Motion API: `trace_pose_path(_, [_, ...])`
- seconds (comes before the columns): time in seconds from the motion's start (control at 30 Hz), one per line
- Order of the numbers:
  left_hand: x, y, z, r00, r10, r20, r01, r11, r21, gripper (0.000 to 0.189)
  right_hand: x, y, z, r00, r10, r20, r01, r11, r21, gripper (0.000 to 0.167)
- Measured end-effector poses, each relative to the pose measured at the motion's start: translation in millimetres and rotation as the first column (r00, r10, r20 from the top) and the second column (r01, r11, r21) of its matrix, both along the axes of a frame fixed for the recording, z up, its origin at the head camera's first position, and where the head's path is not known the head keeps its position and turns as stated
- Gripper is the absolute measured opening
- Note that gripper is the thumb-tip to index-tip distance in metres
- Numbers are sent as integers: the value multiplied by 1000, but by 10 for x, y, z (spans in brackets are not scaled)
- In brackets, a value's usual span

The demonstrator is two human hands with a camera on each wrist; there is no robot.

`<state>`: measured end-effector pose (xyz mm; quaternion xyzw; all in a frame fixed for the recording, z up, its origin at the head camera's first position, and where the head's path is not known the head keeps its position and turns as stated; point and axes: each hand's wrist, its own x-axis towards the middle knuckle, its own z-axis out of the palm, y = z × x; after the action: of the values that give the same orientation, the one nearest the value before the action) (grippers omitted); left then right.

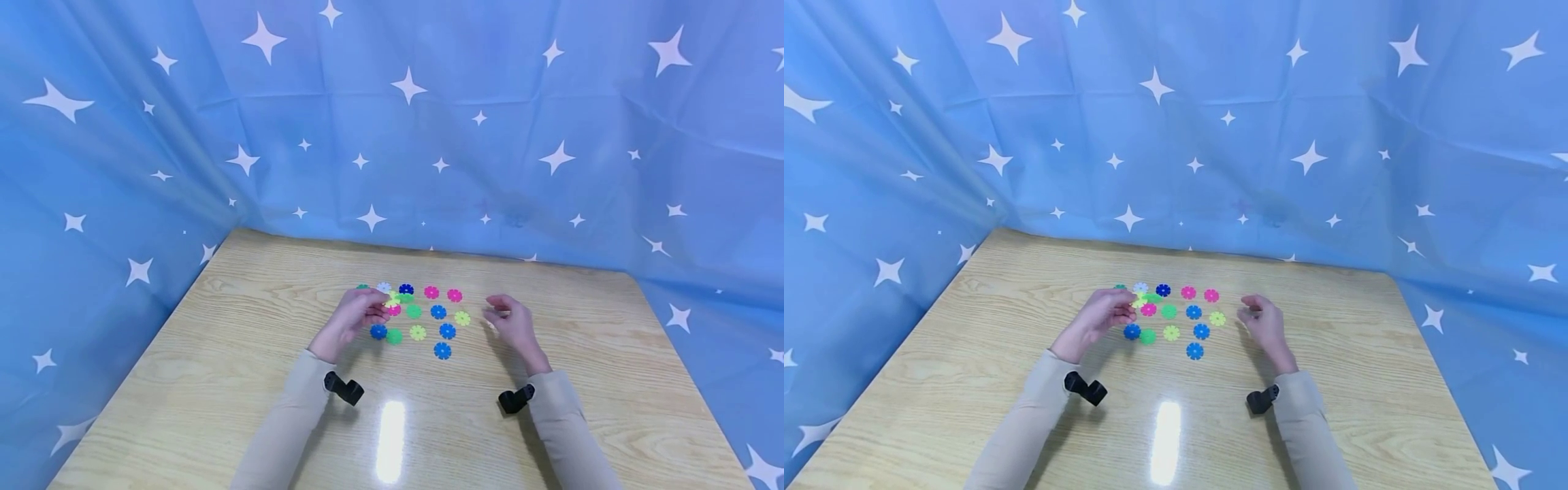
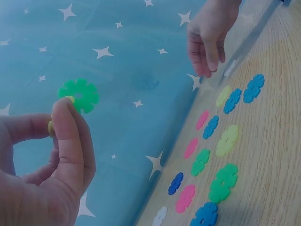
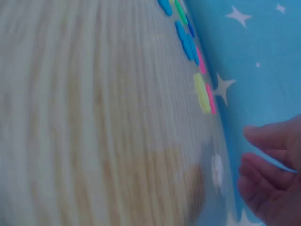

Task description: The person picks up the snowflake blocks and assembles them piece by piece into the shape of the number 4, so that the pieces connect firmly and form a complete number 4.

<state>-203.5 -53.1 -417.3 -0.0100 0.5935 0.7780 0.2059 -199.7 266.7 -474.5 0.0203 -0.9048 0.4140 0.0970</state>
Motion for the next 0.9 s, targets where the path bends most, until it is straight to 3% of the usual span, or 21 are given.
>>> trace_pose_path(0.23, [-12,-25,-15,1000,-7,9,7,1000,4,4,34,111,-19,994,-20,107,9,995,102,35])
trace_pose_path(0.5, [-11,-39,-15,1000,-20,4,20,1000,-4,5,35,199,-20,986,-9,166,-21,983,181,26])
trace_pose_path(0.9, [-20,-31,-48,1000,-25,-1,25,999,-26,6,-10,211,125,941,-12,339,-80,964,255,24])
